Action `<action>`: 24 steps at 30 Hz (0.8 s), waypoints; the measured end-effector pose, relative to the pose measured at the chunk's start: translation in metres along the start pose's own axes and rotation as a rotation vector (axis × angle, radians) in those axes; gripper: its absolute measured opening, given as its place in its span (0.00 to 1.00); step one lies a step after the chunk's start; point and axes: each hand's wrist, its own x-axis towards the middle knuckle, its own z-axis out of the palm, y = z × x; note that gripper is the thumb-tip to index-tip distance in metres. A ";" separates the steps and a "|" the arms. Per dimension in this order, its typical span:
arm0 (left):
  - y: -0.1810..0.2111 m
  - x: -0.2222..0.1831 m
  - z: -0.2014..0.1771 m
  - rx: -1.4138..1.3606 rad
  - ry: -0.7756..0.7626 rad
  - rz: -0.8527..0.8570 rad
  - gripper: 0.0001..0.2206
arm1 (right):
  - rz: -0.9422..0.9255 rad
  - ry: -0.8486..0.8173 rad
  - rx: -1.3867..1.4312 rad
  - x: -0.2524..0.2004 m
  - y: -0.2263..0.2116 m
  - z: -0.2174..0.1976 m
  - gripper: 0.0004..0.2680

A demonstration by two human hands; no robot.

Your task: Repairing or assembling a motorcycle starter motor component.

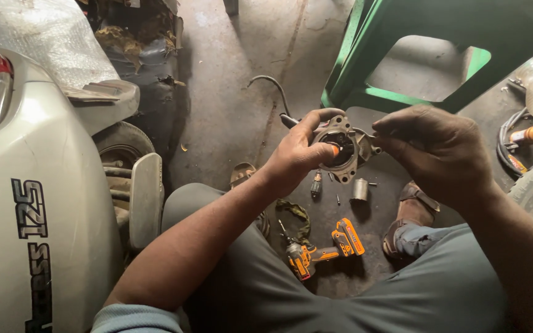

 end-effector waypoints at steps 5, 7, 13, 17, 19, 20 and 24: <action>0.000 0.001 0.002 -0.027 0.013 0.016 0.29 | 0.142 -0.007 0.044 -0.001 -0.001 -0.001 0.08; -0.002 0.002 0.002 -0.048 0.015 0.011 0.28 | 0.179 -0.008 0.082 -0.001 0.004 -0.001 0.07; -0.004 0.001 0.000 0.031 0.023 0.034 0.24 | 0.074 -0.039 0.308 -0.002 0.014 0.005 0.05; -0.013 0.003 -0.004 -0.014 0.007 0.036 0.24 | 0.021 -0.037 0.063 0.004 0.002 0.008 0.06; -0.013 0.006 -0.004 0.014 -0.003 0.073 0.23 | 0.071 -0.017 -0.080 0.008 -0.004 0.008 0.08; -0.009 0.006 -0.002 0.090 0.033 0.045 0.23 | 0.018 -0.051 -0.105 0.009 -0.001 0.008 0.09; -0.011 0.004 0.000 0.241 0.087 0.063 0.23 | -0.145 -0.081 -0.313 0.006 0.003 0.017 0.09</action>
